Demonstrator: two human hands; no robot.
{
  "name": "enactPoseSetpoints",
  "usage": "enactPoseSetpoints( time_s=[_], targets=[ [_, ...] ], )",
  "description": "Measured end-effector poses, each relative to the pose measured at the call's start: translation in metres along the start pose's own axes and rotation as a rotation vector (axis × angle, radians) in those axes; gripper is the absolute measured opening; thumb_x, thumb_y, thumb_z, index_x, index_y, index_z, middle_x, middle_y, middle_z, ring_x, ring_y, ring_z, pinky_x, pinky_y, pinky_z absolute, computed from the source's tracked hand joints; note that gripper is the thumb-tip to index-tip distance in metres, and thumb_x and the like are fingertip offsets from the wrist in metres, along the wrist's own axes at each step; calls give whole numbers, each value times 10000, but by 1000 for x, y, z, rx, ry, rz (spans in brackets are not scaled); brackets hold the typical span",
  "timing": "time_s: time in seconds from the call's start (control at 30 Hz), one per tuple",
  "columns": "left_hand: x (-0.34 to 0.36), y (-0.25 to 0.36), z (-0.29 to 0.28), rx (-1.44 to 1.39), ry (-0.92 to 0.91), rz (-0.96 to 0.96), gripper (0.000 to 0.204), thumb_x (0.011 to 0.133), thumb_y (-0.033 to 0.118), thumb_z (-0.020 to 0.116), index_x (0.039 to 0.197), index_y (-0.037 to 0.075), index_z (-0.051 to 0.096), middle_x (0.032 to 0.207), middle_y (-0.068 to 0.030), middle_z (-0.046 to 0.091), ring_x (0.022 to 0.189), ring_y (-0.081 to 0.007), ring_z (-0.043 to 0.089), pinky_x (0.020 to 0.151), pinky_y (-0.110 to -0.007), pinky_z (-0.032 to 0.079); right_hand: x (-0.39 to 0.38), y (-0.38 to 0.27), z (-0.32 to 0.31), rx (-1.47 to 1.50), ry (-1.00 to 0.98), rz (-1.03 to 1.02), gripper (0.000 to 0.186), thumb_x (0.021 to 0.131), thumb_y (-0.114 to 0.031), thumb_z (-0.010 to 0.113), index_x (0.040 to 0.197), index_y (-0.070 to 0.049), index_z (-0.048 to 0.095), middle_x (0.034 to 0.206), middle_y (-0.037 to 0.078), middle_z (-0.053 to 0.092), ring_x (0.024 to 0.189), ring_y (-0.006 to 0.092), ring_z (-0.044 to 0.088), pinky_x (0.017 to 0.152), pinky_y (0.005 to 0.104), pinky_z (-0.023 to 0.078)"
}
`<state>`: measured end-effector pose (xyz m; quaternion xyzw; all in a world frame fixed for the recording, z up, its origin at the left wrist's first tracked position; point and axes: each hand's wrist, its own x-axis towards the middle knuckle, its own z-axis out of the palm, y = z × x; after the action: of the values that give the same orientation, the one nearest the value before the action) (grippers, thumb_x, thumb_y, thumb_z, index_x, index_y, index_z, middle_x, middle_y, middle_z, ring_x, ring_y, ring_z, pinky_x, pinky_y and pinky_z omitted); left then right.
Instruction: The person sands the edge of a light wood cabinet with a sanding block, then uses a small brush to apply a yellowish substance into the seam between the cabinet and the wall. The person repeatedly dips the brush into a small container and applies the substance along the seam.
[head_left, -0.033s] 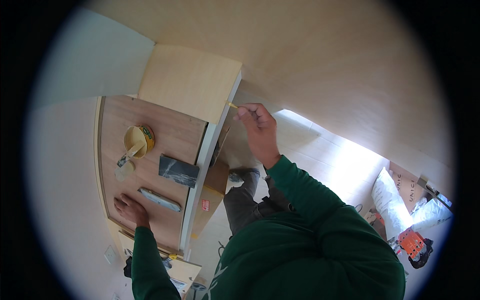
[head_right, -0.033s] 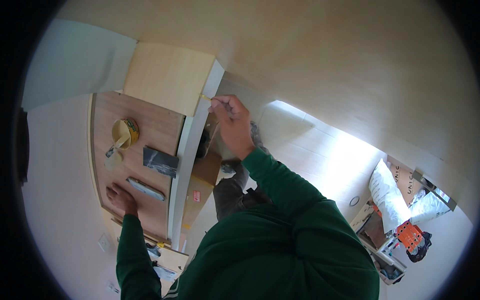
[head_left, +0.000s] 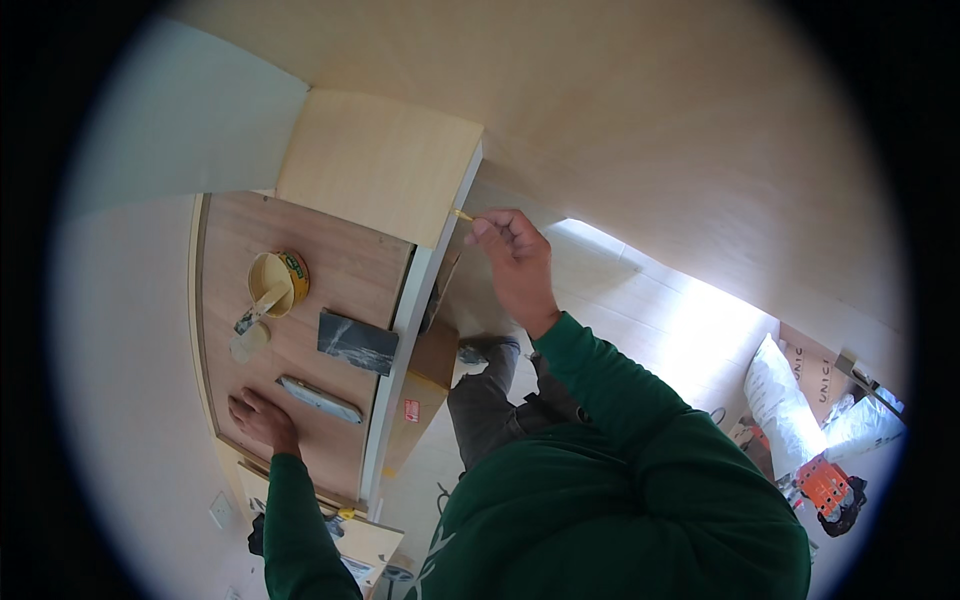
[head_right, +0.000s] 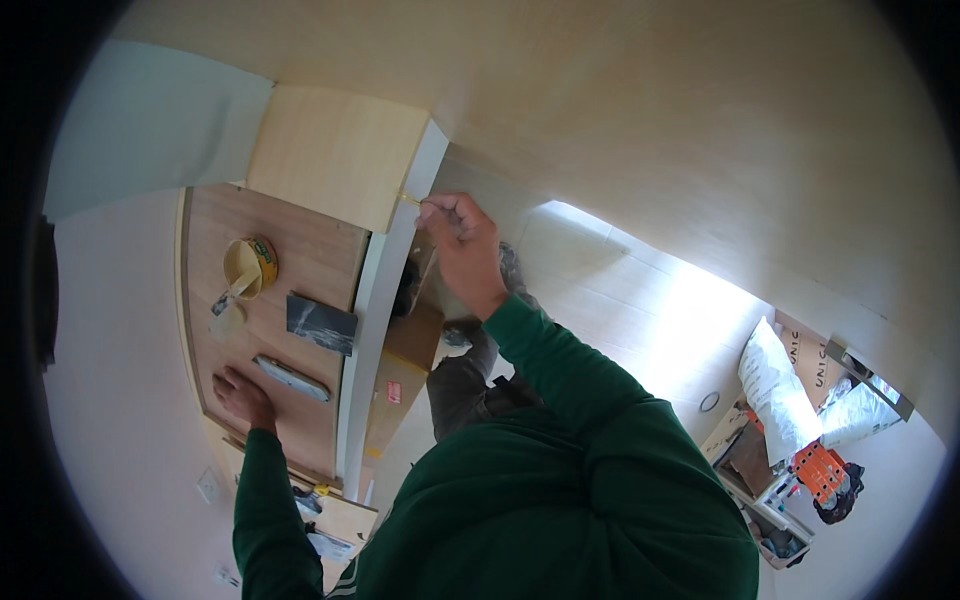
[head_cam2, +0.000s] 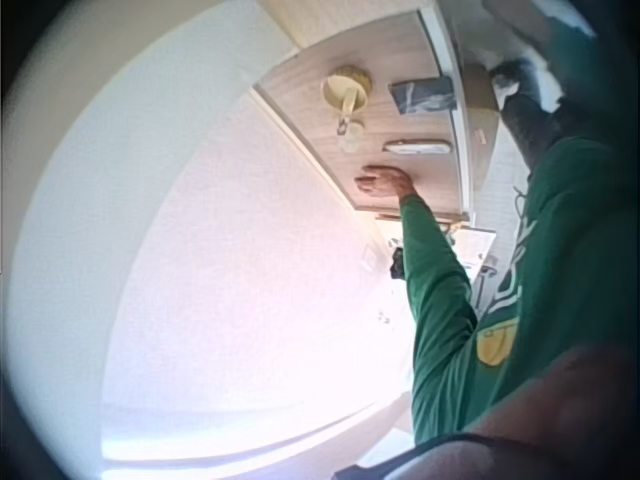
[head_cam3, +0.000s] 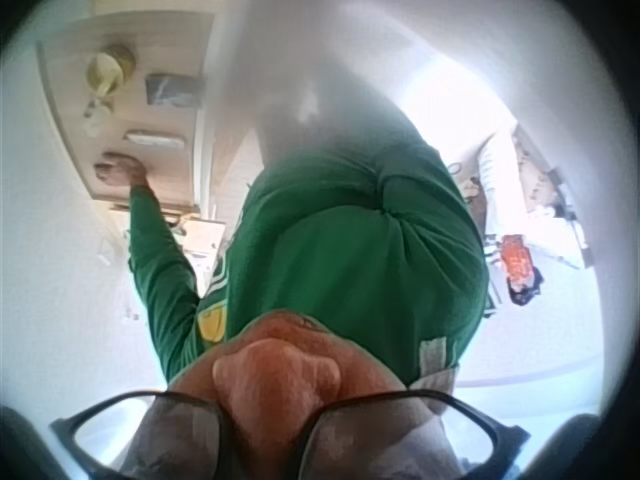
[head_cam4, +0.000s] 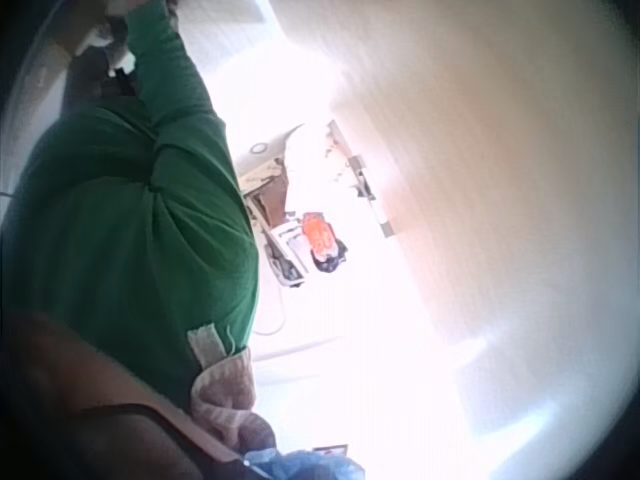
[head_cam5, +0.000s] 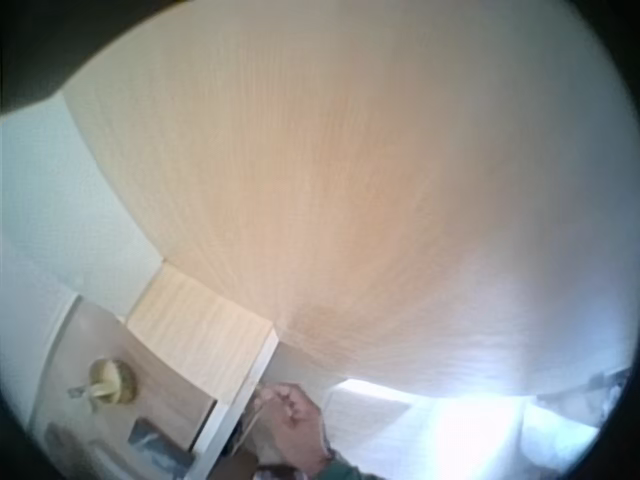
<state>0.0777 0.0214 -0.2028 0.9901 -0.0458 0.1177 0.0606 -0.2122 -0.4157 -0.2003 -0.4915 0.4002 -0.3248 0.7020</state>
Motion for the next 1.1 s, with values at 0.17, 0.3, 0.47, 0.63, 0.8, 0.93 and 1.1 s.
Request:
enactPoseSetpoints(
  time_s=[0.17, 0.3, 0.47, 0.63, 0.8, 0.93, 1.1],
  targets=[
    [0, -1, 0, 1, -4, -1, 696, 1101, 512, 464, 1513, -46, 513, 1538, -293, 506, 1422, -459, 471, 1179, -537, 385, -7, 1, -1, 17, -6, 15, 188, 1081, -169, 668, 1147, 7, 671, 967, 38, 727, 932, 101, 670, 879, 276, 525],
    [0, 2, -1, -3, -14, -10, 701, 1101, 516, 458, 1518, -46, 509, 1553, -289, 496, 1436, -455, 457, 1187, -531, 376, -3, 2, 1, 23, 6, 14, 182, 1079, -164, 670, 1146, 5, 674, 977, 39, 730, 942, 102, 678, 884, 276, 530],
    [1, -4, 1, 9, -19, -13, 705, 1101, 517, 453, 1522, -46, 505, 1562, -284, 490, 1453, -446, 442, 1196, -528, 367, -11, 2, 0, -27, -10, 40, 179, 1069, -148, 664, 1106, 26, 683, 939, 64, 752, 914, 115, 698, 864, 291, 544],
    [-1, 0, 1, 6, -17, -8, 706, 1102, 519, 451, 1522, -46, 504, 1558, -282, 495, 1448, -448, 449, 1194, -529, 370, -6, -2, 0, 48, -6, 33, 193, 1076, -175, 679, 1137, 8, 677, 1005, 34, 729, 944, 108, 688, 892, 276, 538],
    [1, -1, -1, 7, -25, -22, 713, 1103, 529, 443, 1531, -39, 496, 1564, -278, 489, 1450, -449, 445, 1194, -531, 368, -9, -2, 0, -33, -18, 39, 177, 1065, -154, 676, 1110, 16, 687, 958, 52, 749, 920, 116, 693, 875, 287, 541],
    [-2, 6, -2, -1, -36, -30, 722, 1102, 540, 437, 1539, -33, 489, 1571, -275, 481, 1459, -443, 435, 1198, -532, 361, -14, -3, -1, -22, -7, 5, 171, 1054, -145, 684, 1093, 21, 694, 939, 57, 756, 907, 117, 691, 862, 293, 540],
    [1, 1, -2, 8, -38, -33, 722, 1100, 537, 438, 1545, -29, 484, 1581, -268, 473, 1464, -436, 431, 1203, -526, 356, -8, -4, 0, -12, -10, 20, 172, 1059, -150, 682, 1097, 17, 695, 937, 50, 750, 904, 102, 682, 858, 286, 538]
  ],
)
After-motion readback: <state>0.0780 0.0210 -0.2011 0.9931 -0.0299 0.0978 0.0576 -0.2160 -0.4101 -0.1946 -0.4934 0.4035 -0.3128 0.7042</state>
